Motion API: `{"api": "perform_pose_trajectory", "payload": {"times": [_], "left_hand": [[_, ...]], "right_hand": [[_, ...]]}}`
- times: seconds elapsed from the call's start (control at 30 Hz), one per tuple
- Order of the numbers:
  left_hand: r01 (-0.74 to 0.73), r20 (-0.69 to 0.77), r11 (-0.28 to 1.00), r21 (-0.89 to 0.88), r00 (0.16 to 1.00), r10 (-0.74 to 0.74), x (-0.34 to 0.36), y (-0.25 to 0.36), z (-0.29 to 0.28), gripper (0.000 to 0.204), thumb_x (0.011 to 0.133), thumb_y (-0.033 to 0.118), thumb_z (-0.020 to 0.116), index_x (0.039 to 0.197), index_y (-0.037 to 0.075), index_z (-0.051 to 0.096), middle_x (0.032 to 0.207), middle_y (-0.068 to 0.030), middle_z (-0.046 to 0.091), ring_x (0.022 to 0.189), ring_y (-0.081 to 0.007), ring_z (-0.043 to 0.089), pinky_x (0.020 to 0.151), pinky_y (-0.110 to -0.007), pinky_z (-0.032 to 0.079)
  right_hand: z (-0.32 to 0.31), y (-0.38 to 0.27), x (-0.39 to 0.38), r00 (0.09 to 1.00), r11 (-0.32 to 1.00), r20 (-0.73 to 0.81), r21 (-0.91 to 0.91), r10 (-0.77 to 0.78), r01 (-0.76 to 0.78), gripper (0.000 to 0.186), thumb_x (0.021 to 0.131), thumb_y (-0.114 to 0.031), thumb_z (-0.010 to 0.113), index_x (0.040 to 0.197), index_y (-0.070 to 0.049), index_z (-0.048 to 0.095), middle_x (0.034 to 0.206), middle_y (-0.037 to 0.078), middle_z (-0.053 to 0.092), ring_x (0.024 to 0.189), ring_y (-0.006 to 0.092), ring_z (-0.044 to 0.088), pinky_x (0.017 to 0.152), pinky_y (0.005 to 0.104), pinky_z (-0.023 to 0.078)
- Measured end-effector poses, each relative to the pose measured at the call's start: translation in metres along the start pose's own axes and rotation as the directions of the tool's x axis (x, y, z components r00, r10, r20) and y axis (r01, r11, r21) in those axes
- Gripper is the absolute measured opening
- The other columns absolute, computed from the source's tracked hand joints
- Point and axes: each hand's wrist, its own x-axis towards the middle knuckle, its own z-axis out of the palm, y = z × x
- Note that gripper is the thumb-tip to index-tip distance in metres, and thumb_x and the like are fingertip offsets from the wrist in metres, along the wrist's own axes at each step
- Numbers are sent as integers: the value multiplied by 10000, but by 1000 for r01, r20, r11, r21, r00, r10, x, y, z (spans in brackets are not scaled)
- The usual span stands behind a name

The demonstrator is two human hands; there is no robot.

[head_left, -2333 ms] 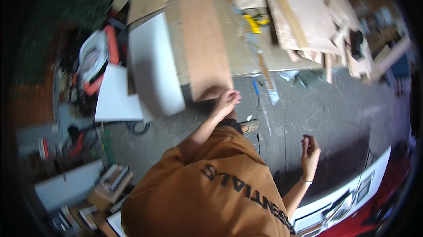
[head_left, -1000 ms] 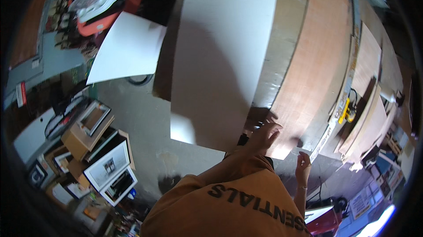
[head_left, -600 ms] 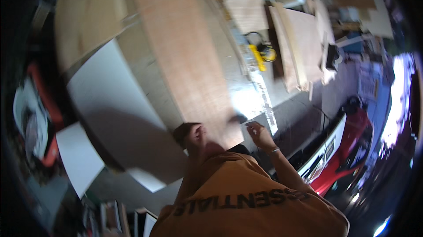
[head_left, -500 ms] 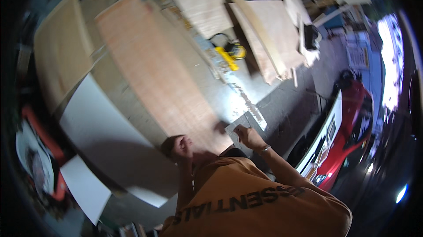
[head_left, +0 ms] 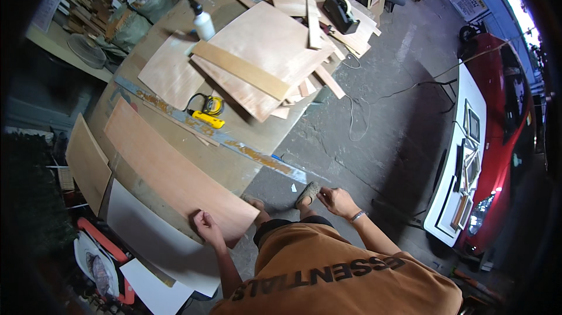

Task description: The person measures and marks a wooden board with a tape measure and pencil, then uses a utility knife and metal straightedge to cut the board along the marked lines. The person repeats the process on a second board, measuring, marking, and cutting it into smaller pieces.

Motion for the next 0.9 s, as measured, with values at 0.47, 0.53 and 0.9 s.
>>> {"api": "perform_pose_trajectory", "payload": {"times": [0.47, 0.53, 0.9], "left_hand": [[-229, 528, 923, -311, 766, 367, -129, 280, 257, 223, 1018, 179, 623, 1164, 12, 631, 1036, -100, 691, 936, -177, 656, 816, -302, 521], [-168, 593, 934, -317, 733, 333, -142, 302, 293, 252, 1011, 187, 634, 1200, 25, 596, 1050, -93, 694, 943, -176, 654, 807, -303, 518], [-201, 469, 861, -467, 769, 434, -128, 419, 568, 713, 940, 216, 736, 1425, -58, 291, 1448, -317, 404, 1358, -406, 444, 1139, -494, 383]], "right_hand": [[-147, 209, -84, 789, 906, -457, 302, 412, -298, 195, 989, -194, 618, 973, -2, 643, 776, 239, 667, 737, 421, 666, 668, 466, 519], [-153, 215, -74, 777, 879, -451, 392, 439, -269, 178, 987, -175, 619, 982, 2, 642, 763, 241, 656, 720, 411, 663, 658, 452, 513], [-279, 314, 124, 808, 675, -358, 735, 467, -64, 257, 1055, -218, 575, 1125, 27, 611, 938, 104, 723, 825, 164, 688, 740, 303, 547]]}}
